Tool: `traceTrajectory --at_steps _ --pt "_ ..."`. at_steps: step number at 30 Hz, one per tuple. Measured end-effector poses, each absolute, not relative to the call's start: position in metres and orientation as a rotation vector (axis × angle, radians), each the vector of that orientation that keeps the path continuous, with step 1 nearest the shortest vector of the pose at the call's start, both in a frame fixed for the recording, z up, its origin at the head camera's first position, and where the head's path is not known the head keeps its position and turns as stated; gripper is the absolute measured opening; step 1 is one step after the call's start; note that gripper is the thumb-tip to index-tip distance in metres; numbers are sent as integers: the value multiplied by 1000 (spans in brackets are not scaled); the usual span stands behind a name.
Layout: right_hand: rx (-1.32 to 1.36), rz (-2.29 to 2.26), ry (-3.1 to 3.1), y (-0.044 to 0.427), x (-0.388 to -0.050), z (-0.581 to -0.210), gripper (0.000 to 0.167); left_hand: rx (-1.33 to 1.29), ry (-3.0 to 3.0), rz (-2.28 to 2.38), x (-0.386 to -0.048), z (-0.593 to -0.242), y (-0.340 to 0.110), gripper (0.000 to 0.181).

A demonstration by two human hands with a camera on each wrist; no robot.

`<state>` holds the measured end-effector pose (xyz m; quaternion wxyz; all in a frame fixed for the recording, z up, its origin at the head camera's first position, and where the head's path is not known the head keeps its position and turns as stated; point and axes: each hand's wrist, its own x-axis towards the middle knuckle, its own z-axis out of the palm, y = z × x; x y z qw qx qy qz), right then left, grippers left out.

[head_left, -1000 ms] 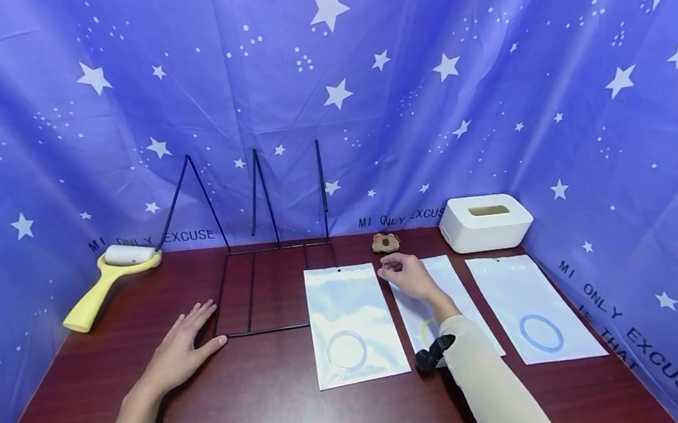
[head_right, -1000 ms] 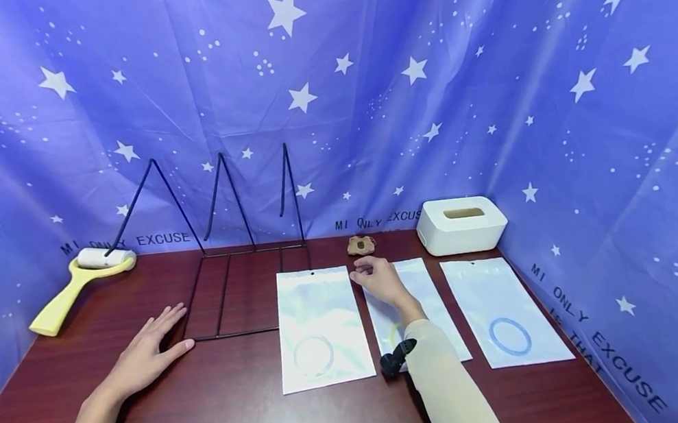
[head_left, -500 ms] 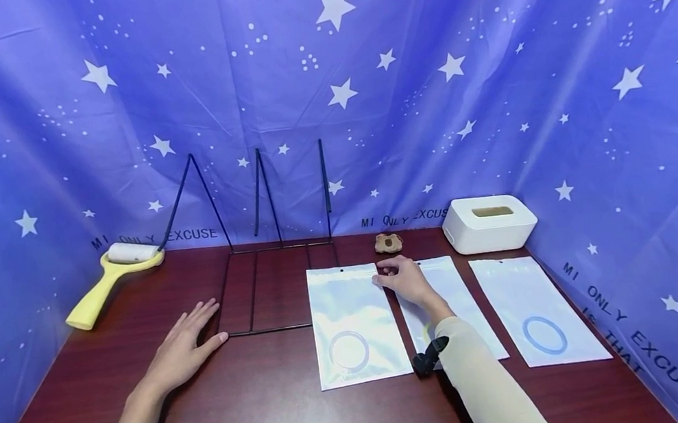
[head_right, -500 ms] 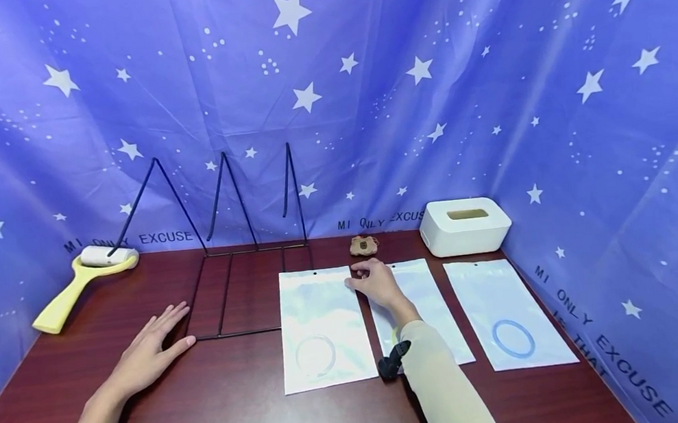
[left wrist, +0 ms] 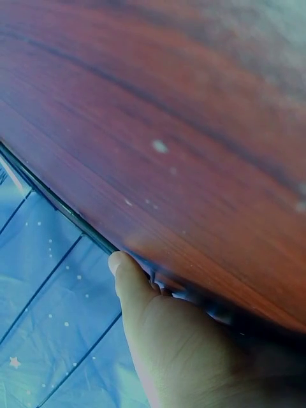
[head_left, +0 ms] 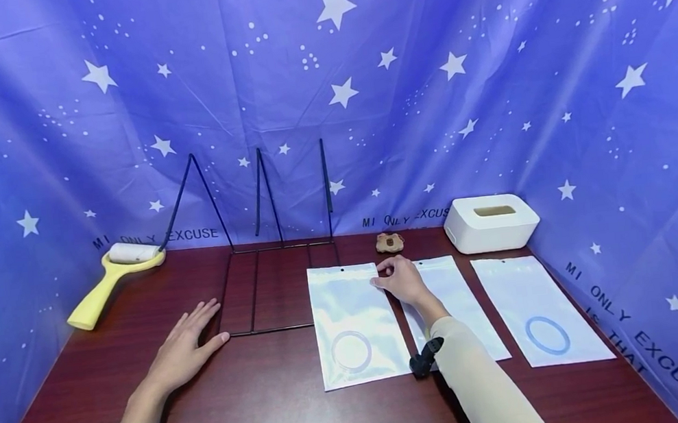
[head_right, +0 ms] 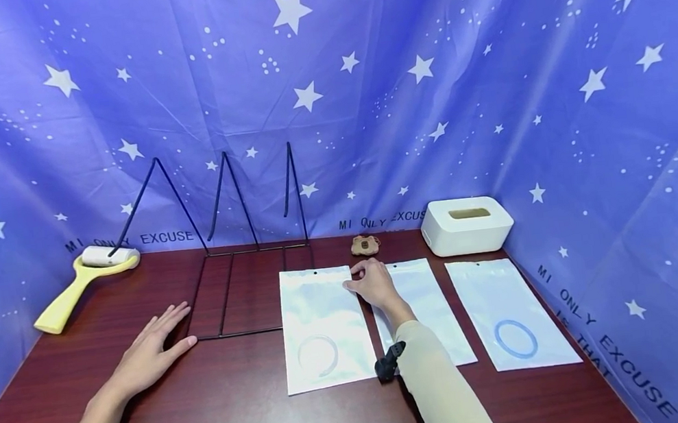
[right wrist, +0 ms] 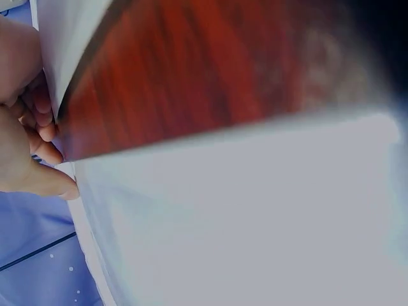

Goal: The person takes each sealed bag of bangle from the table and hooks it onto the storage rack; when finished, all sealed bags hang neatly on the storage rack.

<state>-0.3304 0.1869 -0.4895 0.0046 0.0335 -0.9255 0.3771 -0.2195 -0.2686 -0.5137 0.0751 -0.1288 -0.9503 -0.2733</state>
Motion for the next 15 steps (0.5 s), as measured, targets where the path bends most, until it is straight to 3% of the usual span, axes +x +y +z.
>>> traceTrajectory --at_steps 15 --pt "196 1143 -2868 189 -332 -493 17 -385 -2848 -814 -220 -515 -269 73"
